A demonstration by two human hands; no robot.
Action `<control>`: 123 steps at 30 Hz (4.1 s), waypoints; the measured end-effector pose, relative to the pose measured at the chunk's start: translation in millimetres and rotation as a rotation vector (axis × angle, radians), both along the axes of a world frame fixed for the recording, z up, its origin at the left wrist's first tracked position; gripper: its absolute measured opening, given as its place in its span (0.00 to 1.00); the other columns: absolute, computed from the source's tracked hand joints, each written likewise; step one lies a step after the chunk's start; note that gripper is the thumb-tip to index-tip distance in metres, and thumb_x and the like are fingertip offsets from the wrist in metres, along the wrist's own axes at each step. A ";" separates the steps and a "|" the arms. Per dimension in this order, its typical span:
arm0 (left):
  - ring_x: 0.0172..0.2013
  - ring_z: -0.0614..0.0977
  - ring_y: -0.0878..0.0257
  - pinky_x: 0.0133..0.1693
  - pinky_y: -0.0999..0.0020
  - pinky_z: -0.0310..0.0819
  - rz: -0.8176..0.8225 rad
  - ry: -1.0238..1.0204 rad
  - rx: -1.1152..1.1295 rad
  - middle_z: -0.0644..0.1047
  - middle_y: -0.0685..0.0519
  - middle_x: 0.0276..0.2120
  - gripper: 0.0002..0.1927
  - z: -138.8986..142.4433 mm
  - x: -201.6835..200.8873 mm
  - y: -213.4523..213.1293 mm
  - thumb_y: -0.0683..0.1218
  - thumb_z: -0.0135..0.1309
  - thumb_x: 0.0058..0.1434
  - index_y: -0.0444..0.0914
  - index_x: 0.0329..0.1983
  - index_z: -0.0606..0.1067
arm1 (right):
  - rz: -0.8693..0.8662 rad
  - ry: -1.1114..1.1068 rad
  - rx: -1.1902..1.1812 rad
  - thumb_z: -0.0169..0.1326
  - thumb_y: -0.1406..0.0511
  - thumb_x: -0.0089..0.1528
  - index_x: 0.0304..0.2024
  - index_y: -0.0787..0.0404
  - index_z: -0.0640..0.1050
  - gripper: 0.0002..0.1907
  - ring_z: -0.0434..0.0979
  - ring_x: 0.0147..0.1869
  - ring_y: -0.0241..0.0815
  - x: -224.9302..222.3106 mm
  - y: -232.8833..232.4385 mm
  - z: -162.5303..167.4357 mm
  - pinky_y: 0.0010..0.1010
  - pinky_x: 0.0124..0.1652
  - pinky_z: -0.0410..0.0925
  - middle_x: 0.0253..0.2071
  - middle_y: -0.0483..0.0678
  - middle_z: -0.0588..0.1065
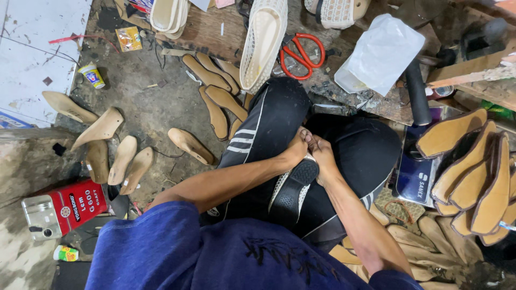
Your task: The person presses a white textured sole onto a shoe upper, then uses a curved metal tool to press and smooth the edges of the sole. The person handles multiple shoe uppers and soles, placing them on a nearby table and floor.
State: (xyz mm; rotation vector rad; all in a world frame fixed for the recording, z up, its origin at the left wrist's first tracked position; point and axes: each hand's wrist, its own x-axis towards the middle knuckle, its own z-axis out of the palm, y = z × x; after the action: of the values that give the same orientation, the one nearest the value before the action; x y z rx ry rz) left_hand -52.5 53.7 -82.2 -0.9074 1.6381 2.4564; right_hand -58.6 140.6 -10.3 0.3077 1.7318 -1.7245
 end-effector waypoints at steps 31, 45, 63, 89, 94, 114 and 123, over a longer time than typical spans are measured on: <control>0.31 0.81 0.65 0.39 0.70 0.75 -0.524 0.488 0.140 0.82 0.50 0.28 0.23 116.9 1.5 -35.9 0.52 0.48 0.73 0.33 0.31 0.81 | -0.143 -0.477 -0.391 0.38 0.44 0.65 0.63 0.53 0.71 0.32 0.75 0.59 0.44 82.3 30.8 105.4 0.45 0.54 0.69 0.58 0.44 0.76; 0.33 0.81 0.59 0.39 0.64 0.77 -0.489 0.218 0.493 0.80 0.47 0.32 0.14 161.4 25.9 -35.0 0.48 0.52 0.69 0.32 0.35 0.78 | -0.256 -0.252 -0.668 0.53 0.63 0.66 0.70 0.70 0.62 0.33 0.76 0.62 0.68 212.8 36.4 233.8 0.55 0.49 0.70 0.61 0.67 0.72; 0.64 0.76 0.46 0.65 0.48 0.72 -0.374 0.436 0.794 0.70 0.36 0.67 0.46 238.6 126.1 -129.4 0.72 0.22 0.71 0.34 0.77 0.57 | 0.403 0.784 0.038 0.51 0.69 0.72 0.50 0.68 0.80 0.09 0.76 0.49 0.34 20.0 -0.6 152.9 0.26 0.51 0.70 0.44 0.48 0.78; 0.57 0.78 0.51 0.60 0.54 0.72 -0.107 0.588 0.722 0.74 0.41 0.60 0.38 196.9 97.3 -92.2 0.67 0.34 0.78 0.32 0.73 0.62 | -0.198 0.653 -0.226 0.59 0.73 0.62 0.79 0.60 0.38 0.54 0.68 0.72 0.49 176.9 -42.4 199.5 0.37 0.68 0.65 0.66 0.59 0.65; 0.65 0.71 0.61 0.68 0.64 0.63 -0.304 0.646 0.164 0.70 0.50 0.63 0.35 214.1 123.4 -99.8 0.39 0.59 0.64 0.36 0.71 0.57 | -0.164 0.859 -0.040 0.59 0.75 0.63 0.77 0.60 0.52 0.45 0.64 0.75 0.50 164.8 -43.3 197.8 0.39 0.73 0.59 0.69 0.58 0.64; 0.42 0.86 0.48 0.41 0.64 0.79 -0.135 0.514 -0.791 0.82 0.40 0.38 0.11 231.2 146.4 -67.6 0.38 0.59 0.62 0.32 0.47 0.78 | -0.569 0.826 -0.038 0.59 0.83 0.52 0.42 0.71 0.79 0.16 0.82 0.41 0.38 93.9 -38.3 155.1 0.28 0.43 0.75 0.40 0.50 0.81; 0.41 0.87 0.53 0.41 0.66 0.80 -0.195 0.434 -0.739 0.83 0.42 0.38 0.14 236.0 146.3 -68.8 0.41 0.60 0.62 0.34 0.51 0.77 | -0.427 0.727 -0.120 0.59 0.82 0.57 0.42 0.71 0.79 0.12 0.82 0.40 0.38 91.3 -27.2 162.6 0.28 0.42 0.74 0.40 0.50 0.81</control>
State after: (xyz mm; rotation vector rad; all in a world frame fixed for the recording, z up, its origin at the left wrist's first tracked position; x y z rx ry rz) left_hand 93.8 -15.1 153.8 -0.1974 2.7114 2.0037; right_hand 32.6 113.4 152.3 -0.0246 2.1518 -2.4524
